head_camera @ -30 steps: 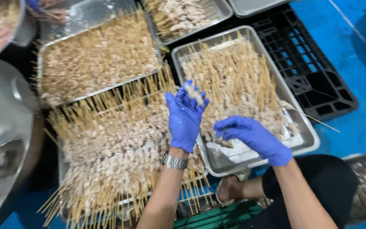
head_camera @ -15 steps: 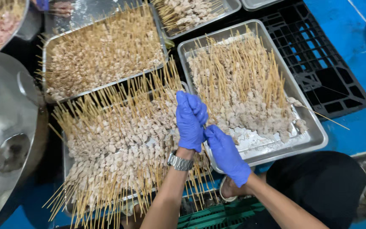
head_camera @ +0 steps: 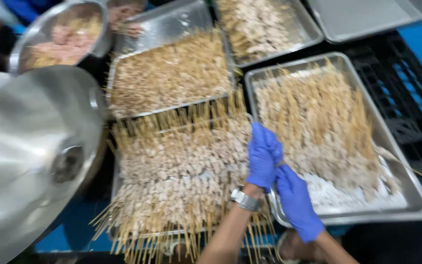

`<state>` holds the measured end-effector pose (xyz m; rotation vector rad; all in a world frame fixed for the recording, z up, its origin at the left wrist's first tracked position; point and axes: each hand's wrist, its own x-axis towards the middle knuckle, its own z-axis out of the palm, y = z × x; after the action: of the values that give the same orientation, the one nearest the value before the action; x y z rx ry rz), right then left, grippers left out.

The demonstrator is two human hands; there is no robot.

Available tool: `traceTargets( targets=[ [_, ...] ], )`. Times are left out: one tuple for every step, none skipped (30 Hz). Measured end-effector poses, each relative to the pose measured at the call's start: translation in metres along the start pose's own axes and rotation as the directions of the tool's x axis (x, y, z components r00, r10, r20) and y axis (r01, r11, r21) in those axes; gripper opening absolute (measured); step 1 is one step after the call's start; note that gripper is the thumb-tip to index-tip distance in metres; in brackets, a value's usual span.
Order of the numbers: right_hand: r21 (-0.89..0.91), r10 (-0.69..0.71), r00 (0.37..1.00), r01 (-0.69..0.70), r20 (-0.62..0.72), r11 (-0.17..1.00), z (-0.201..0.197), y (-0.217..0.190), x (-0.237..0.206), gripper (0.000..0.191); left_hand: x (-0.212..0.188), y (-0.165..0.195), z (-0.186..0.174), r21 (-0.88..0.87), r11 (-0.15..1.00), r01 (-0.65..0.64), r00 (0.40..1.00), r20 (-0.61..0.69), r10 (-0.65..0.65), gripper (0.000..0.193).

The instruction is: The person sits on the floor in front of metal trays of raw meat pieces and bamboo skewers. They take handfuls of diced meat, thread pieces onto skewers one at a time, and lay the finished meat skewers into the trays, repeating the cycle continuously.

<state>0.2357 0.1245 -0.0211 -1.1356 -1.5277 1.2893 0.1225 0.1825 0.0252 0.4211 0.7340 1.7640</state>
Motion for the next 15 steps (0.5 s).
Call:
traceTargets(
  targets=[
    [0.044,-0.075,0.997,0.074,0.002,0.996,-0.002,0.007,0.002,0.032,0.002,-0.002,0.0,-0.005,1.0,0.024,0.999,-0.028,-0.024,0.053],
    [0.036,-0.025,1.0,0.025,-0.003,0.999,-0.004,0.015,0.005,0.033,0.003,-0.004,-0.001,-0.029,0.999,0.017,1.0,0.012,-0.017,0.052],
    [0.025,0.028,1.0,-0.027,-0.013,0.999,-0.006,0.021,0.007,0.033,0.003,-0.005,-0.001,-0.053,0.998,0.019,0.998,0.056,-0.016,0.051],
    [0.056,0.056,0.998,-0.055,-0.008,0.997,-0.007,0.028,0.008,0.033,0.004,-0.006,0.0,-0.038,0.999,0.015,0.998,0.068,-0.013,0.052],
    [0.084,0.086,0.996,-0.085,-0.003,0.993,-0.008,0.033,0.01,0.033,0.005,-0.006,0.001,-0.025,1.0,0.014,0.997,0.08,-0.012,0.052],
    [0.11,0.117,0.993,-0.116,-0.001,0.987,-0.007,0.038,0.012,0.033,0.006,-0.006,0.001,-0.019,1.0,0.018,0.996,0.086,-0.016,0.051],
    [0.159,0.141,0.99,-0.139,-0.003,0.977,-0.006,0.042,0.013,0.034,0.006,-0.006,0.001,-0.015,1.0,0.024,0.996,0.091,-0.023,0.051],
    [0.206,0.17,0.986,-0.165,-0.005,0.965,-0.006,0.044,0.014,0.035,0.005,-0.006,0.0,-0.013,0.999,0.035,0.995,0.096,-0.033,0.05],
    [0.251,0.2,0.98,-0.192,-0.007,0.949,-0.005,0.046,0.014,0.037,0.005,-0.006,-0.001,-0.002,1.0,0.025,0.994,0.107,-0.024,0.05],
    [0.256,0.19,0.982,-0.184,0.001,0.949,-0.004,0.046,0.016,0.038,0.004,-0.006,-0.001,0.01,1.0,0.016,0.993,0.116,-0.017,0.05],
    [0.26,0.182,0.983,-0.177,0.005,0.949,-0.004,0.046,0.017,0.038,0.003,-0.005,-0.002,0.02,1.0,0.011,0.992,0.127,-0.014,0.05],
    [0.261,0.175,0.985,-0.17,0.002,0.95,-0.004,0.045,0.019,0.039,0.004,-0.003,-0.002,0.013,1.0,0.014,0.993,0.115,-0.015,0.049],
    [0.228,0.135,0.991,-0.137,0.024,0.964,-0.003,0.044,0.02,0.036,0.003,0.0,-0.002,0.002,1.0,0.027,0.994,0.106,-0.027,0.049],
    [0.194,0.102,0.994,-0.109,0.042,0.975,-0.003,0.042,0.021,0.033,0.002,0.002,0.001,-0.011,0.999,0.048,0.994,0.097,-0.046,0.048],
    [0.157,0.071,0.996,-0.08,0.056,0.984,-0.002,0.04,0.022,0.032,0.003,0.01,0.0,-0.076,0.996,0.039,0.982,0.187,-0.024,0.052]
  ],
)
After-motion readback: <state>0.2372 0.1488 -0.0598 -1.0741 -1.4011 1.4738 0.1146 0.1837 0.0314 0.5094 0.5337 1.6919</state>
